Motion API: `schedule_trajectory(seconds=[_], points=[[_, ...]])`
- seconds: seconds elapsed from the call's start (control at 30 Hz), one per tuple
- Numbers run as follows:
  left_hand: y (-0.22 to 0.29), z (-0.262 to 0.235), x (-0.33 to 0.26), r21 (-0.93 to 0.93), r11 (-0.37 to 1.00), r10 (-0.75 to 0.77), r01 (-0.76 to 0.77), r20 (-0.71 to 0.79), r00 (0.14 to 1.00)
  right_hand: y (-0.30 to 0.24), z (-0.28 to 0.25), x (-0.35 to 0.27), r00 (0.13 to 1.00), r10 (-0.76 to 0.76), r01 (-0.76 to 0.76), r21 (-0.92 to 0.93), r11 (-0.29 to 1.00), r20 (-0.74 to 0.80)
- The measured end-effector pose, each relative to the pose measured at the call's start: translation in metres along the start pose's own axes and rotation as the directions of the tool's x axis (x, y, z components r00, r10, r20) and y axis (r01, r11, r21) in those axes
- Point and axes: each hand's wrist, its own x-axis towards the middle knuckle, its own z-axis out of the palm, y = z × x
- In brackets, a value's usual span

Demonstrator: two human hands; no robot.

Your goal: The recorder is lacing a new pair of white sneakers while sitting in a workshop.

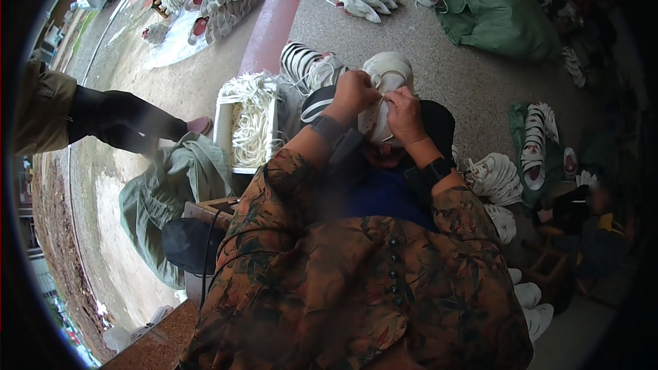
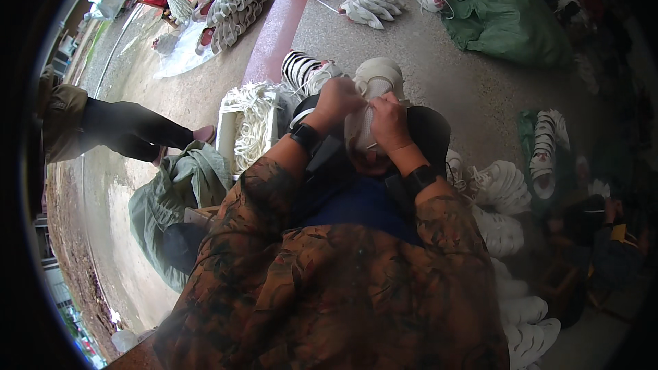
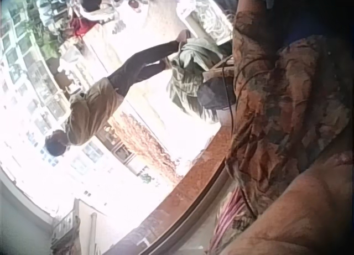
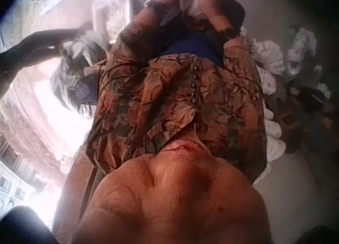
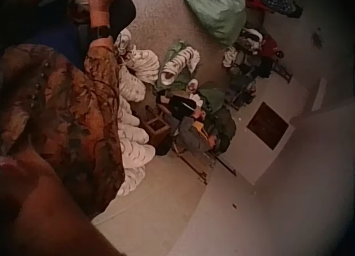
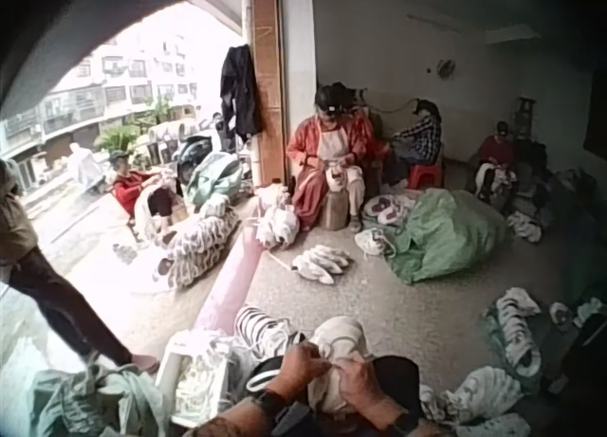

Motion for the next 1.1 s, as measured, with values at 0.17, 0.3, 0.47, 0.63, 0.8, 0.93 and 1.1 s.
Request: schedule_trajectory(seconds=[0.17, 0.3, 0.47, 0.63, 0.8, 0.93, 1.1], points=[[0.011, 0.013, -0.021, -0.057, 0.993, -0.113, 0.105, -0.168, 0.979, 0.002, 0.001, 0.002, 0.999, 0.043, -0.043, -0.020, 0.999, 0.002], [0.025, 0.004, -0.028, 0.248, 0.960, 0.148, -0.129, -0.059, 0.987, 0.000, 0.001, 0.002, 0.997, 0.064, -0.058, -0.114, 0.992, 0.042], [0.041, -0.005, -0.040, 0.240, 0.956, 0.171, -0.167, 0.006, 0.985, -0.002, 0.004, 0.002, 0.992, 0.096, -0.084, -0.146, 0.986, 0.076], [0.030, 0.006, -0.027, 0.176, 0.984, -0.011, 0.006, 0.031, 0.999, -0.001, 0.006, 0.003, 0.990, 0.067, -0.034, -0.246, 0.969, 0.127], [0.002, 0.000, -0.024, -0.198, 0.974, -0.112, 0.110, 0.005, 0.994, -0.006, 0.008, 0.000, 0.992, -0.006, 0.038, -0.255, 0.966, 0.123], [0.003, -0.003, -0.032, -0.501, 0.836, -0.216, 0.225, 0.076, 0.973, -0.009, 0.007, -0.003, 0.992, 0.014, 0.018, -0.248, 0.969, 0.127], [0.017, 0.000, -0.041, -0.319, 0.921, -0.256, 0.224, -0.062, 0.965, -0.017, 0.006, 0.006, 0.970, -0.131, 0.206, -0.408, 0.889, 0.205]])
